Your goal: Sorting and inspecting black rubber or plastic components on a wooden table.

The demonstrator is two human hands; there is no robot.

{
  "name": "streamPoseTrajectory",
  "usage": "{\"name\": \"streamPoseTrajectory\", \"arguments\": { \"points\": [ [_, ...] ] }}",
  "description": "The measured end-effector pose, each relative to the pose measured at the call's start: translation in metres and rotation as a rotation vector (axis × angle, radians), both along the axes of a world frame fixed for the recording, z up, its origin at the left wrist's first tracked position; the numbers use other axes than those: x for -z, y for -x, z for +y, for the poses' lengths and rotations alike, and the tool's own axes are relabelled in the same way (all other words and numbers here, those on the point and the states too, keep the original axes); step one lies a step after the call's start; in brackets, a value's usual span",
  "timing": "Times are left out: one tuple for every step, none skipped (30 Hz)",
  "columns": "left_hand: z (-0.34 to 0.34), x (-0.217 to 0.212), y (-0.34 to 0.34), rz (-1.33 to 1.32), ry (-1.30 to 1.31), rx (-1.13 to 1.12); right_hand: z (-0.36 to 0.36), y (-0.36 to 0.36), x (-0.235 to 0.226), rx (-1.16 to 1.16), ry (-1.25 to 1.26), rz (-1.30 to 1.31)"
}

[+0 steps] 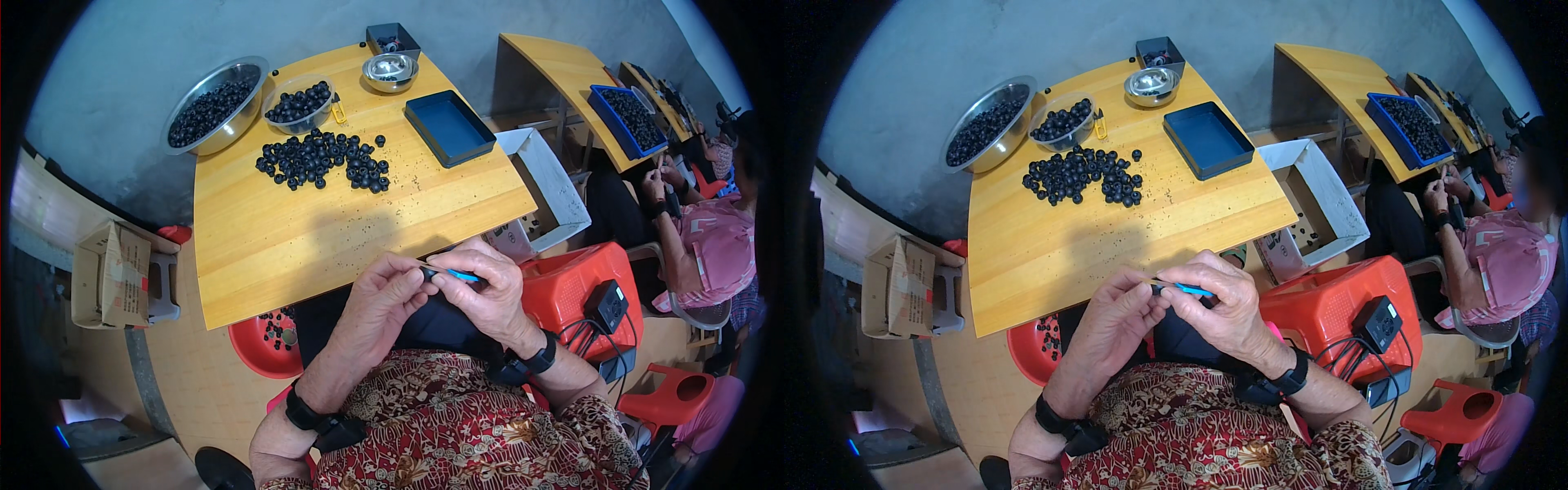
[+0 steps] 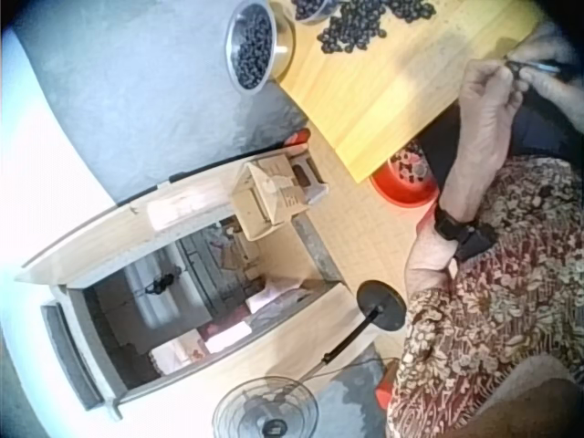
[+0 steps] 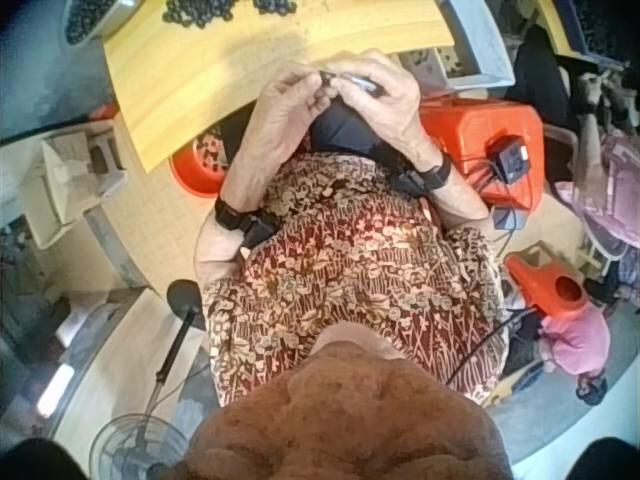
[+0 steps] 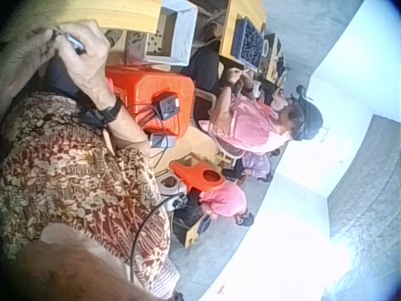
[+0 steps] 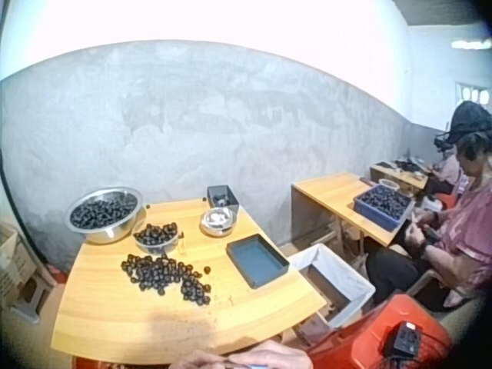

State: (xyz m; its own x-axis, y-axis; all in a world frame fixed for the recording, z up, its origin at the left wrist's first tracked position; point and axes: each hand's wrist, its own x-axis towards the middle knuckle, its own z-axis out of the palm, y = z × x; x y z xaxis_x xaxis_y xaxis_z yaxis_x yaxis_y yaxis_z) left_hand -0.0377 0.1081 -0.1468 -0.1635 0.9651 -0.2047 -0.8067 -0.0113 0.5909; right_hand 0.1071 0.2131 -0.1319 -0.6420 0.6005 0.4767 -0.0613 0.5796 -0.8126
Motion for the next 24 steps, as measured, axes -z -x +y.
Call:
{"name": "streamPoseTrajectory", "arguments": {
  "points": [
    [0.0003, -0.0016, 0.0017, 0.008, 0.02, 0.042, 0.0013, -0.0007, 0.0009, 0.0, 0.001, 0.0],
    [0.0002, -0.0024, 0.0028, 0.015, 0.039, 0.084, 0.0029, -0.0013, 0.0025, -0.014, -0.011, -0.005],
    [-0.0001, -0.002, 0.0032, 0.015, 0.04, 0.084, 0.0036, -0.0016, 0.0035, -0.028, -0.023, -0.009],
    [-0.0004, -0.0013, 0.0034, 0.005, 0.029, 0.083, 0.0033, -0.0015, 0.0031, -0.028, -0.023, -0.009],
    [-0.0006, -0.0006, 0.0034, -0.005, 0.019, 0.083, 0.0025, -0.0013, 0.002, -0.031, -0.022, -0.001],
    [-0.0005, 0.0006, 0.0028, -0.005, 0.019, 0.083, 0.0018, -0.0008, 0.0008, -0.035, -0.022, 0.007],
    [-0.0001, 0.0022, 0.0017, -0.007, -0.001, 0.064, 0.0009, -0.0002, -0.0001, -0.034, -0.022, 0.007],
    [0.0, 0.0038, 0.0011, -0.009, -0.02, 0.045, 0.0, 0.0005, -0.0009, -0.017, -0.029, 0.001],
    [-0.0003, 0.0051, 0.0011, -0.009, -0.02, 0.045, -0.0005, 0.0008, -0.0015, 0.001, -0.035, -0.005],
    [-0.0007, 0.0064, 0.0012, -0.003, -0.019, 0.031, -0.0003, 0.0008, -0.0013, 0.0, -0.035, -0.005],
    [-0.0009, 0.0068, 0.0012, 0.003, -0.017, 0.018, 0.0001, 0.0008, -0.0008, 0.0, -0.046, -0.014],
    [-0.0008, 0.0068, 0.0012, 0.003, -0.017, 0.017, 0.0003, 0.001, -0.0003, 0.0, -0.057, -0.023],
    [-0.0003, 0.0068, 0.001, -0.007, 0.003, 0.019, -0.0002, 0.0016, -0.0003, -0.001, -0.057, -0.023],
    [0.0, 0.0066, 0.0011, -0.017, 0.023, 0.021, -0.0011, 0.0026, -0.0004, -0.009, -0.055, -0.009],
    [0.0002, 0.0061, 0.0018, -0.017, 0.023, 0.021, -0.0016, 0.0031, -0.0004, -0.016, -0.053, 0.004],
    [0.0002, 0.0052, 0.0029, -0.016, 0.021, 0.047, -0.0013, 0.003, -0.0002, -0.016, -0.053, 0.004],
    [0.0001, 0.004, 0.0041, -0.014, 0.018, 0.074, -0.0006, 0.0029, 0.0001, -0.025, -0.061, 0.004],
    [-0.0003, 0.0024, 0.0057, -0.014, 0.019, 0.073, -0.0002, 0.0029, 0.0005, -0.035, -0.068, 0.005],
    [-0.0009, 0.0003, 0.0074, -0.011, 0.039, 0.119, -0.0002, 0.0031, 0.0003, -0.035, -0.068, 0.005],
    [-0.0013, -0.0007, 0.0082, -0.009, 0.059, 0.164, -0.0002, 0.0031, -0.0002, -0.039, -0.072, 0.0],
    [-0.0016, 0.0001, 0.0078, -0.008, 0.058, 0.163, -0.0003, 0.0033, -0.0008, -0.044, -0.078, -0.006],
    [-0.0018, 0.0017, 0.0069, 0.005, 0.051, 0.142, -0.0004, 0.0035, -0.0007, -0.045, -0.078, -0.005],
    [-0.0019, 0.0024, 0.0062, 0.018, 0.043, 0.12, -0.0005, 0.0036, -0.0001, -0.04, -0.086, 0.009],
    [-0.0017, 0.0021, 0.0061, 0.018, 0.043, 0.12, -0.0007, 0.0036, 0.0006, -0.034, -0.094, 0.024]
  ]
}}
